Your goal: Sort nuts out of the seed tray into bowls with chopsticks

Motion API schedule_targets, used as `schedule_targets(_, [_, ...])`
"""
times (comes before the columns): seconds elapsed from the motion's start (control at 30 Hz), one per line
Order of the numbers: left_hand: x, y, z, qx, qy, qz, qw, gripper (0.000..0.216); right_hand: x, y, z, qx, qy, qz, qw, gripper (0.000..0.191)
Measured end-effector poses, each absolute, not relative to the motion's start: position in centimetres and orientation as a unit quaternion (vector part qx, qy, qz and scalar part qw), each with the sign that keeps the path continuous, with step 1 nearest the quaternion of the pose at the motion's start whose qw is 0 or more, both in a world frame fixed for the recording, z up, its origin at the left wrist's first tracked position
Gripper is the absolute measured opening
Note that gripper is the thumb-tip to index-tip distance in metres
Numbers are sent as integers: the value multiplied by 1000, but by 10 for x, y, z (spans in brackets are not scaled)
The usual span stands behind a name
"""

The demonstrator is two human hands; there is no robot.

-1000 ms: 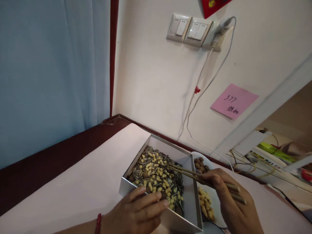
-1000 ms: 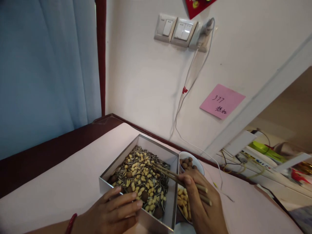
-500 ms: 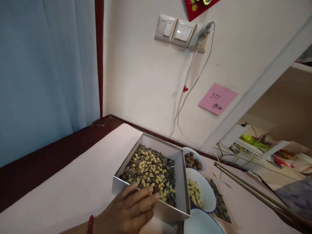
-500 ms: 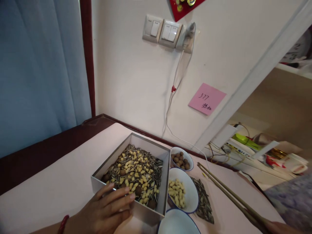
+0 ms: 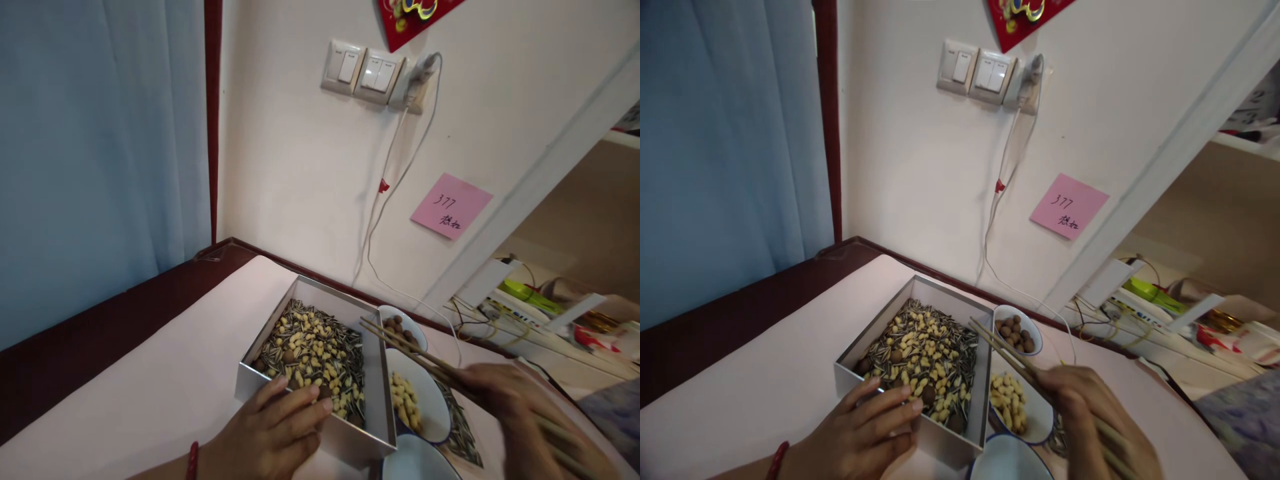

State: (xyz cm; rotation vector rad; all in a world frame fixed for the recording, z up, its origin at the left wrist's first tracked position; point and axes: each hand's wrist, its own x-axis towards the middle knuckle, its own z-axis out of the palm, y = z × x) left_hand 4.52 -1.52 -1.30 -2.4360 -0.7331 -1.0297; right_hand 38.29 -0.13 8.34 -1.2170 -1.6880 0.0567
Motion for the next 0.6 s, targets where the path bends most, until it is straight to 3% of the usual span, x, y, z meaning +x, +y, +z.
schedule_targets(0.27, [43, -14, -16, -864, -253, -377, 216, 13, 316, 59, 71, -486, -711, 214, 462, 29])
schedule_targets(0.6, [42, -12, -15, -866, -251, -374, 217, 16, 314, 84, 51, -495, -683, 252, 475, 37])
